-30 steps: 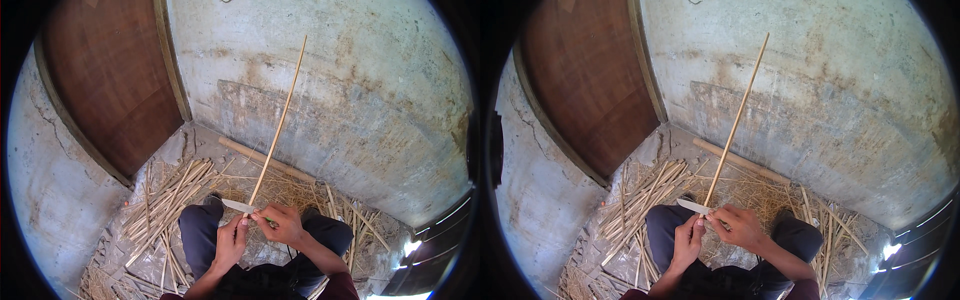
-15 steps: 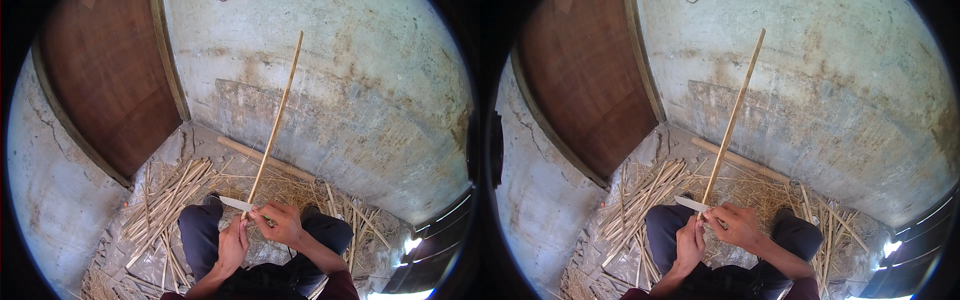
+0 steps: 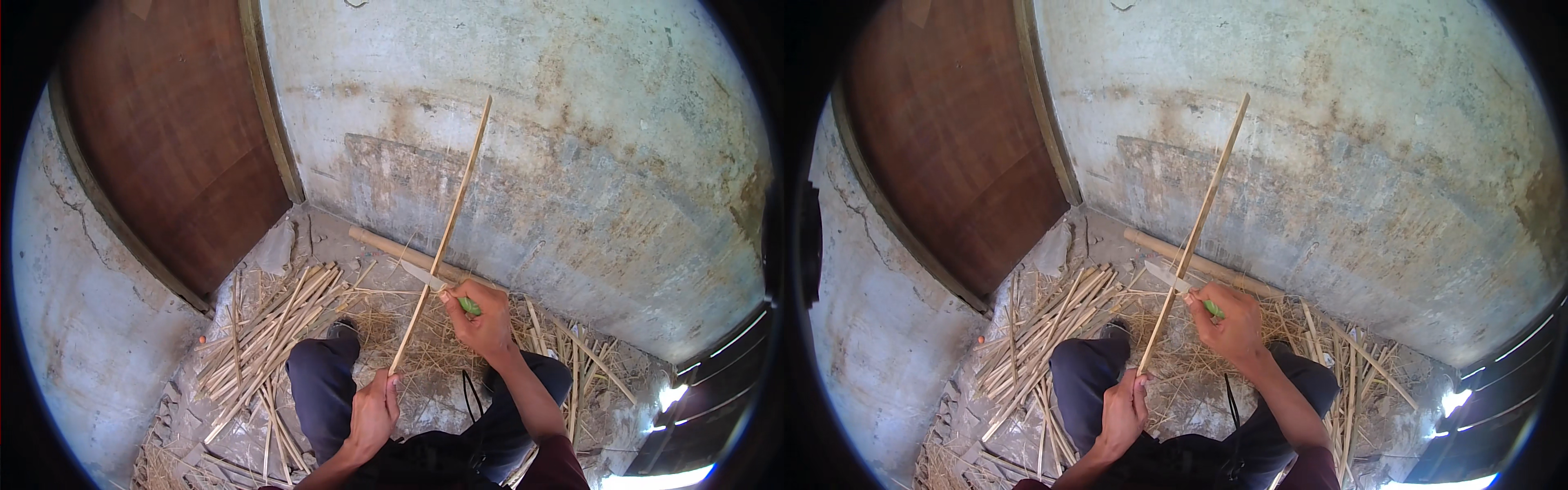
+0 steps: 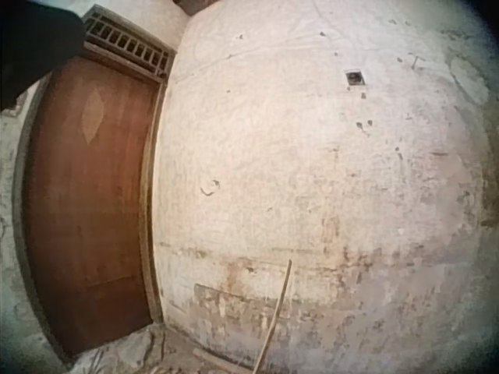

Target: The person shaves a long bamboo strip using a knife, holding the strip with their left hand and moving the knife along its length with their right hand to smooth the surface.

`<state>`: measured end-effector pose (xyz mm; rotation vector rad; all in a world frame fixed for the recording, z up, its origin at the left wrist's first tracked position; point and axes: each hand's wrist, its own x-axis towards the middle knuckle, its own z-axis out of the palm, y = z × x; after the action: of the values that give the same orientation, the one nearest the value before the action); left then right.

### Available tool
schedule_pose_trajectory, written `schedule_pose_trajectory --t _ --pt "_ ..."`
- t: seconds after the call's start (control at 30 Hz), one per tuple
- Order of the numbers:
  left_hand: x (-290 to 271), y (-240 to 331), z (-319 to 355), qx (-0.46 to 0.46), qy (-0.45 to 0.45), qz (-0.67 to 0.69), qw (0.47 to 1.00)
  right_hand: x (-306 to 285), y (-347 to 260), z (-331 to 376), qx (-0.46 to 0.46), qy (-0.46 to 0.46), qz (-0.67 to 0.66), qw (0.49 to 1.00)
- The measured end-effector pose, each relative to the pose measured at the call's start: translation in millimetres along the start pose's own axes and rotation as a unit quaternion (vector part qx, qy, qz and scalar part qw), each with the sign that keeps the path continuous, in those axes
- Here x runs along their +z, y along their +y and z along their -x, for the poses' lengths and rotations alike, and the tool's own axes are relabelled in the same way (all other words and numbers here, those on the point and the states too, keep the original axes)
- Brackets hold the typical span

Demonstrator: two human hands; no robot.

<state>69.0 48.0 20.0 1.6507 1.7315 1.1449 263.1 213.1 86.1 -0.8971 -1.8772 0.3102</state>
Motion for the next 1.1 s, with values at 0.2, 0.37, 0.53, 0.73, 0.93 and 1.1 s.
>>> schedule_pose_trajectory --t 0.2,0.37,0.53,0.73,0.93,1.1 --pt "-7.7 -15.9 10.5 0.023 -0.022 -0.031 0.999 -2.8 35.5 -10.3 0.036 0.026 -0.050 0.998" --pt "-16.9 -21.0 23.1 0.007 -0.045 -0.059 0.997 -15.0 47.3 -11.1 0.079 -0.001 -0.068 0.995" --pt "-21.2 -25.5 35.8 0.007 -0.060 -0.063 0.996 -14.6 83.5 -16.7 0.028 0.063 -0.115 0.991" --pt "-25.6 -36.9 46.3 0.002 -0.064 -0.075 0.995 -24.1 88.8 -32.7 0.081 0.035 -0.067 0.994" --pt "-28.0 -33.1 52.8 0.014 -0.051 -0.065 0.997 -35.1 106.0 -56.5 0.093 0.067 -0.096 0.989" --pt "-20.3 -51.1 64.3 0.012 -0.010 -0.028 0.999 -48.0 139.1 -74.0 0.125 0.059 -0.030 0.990"
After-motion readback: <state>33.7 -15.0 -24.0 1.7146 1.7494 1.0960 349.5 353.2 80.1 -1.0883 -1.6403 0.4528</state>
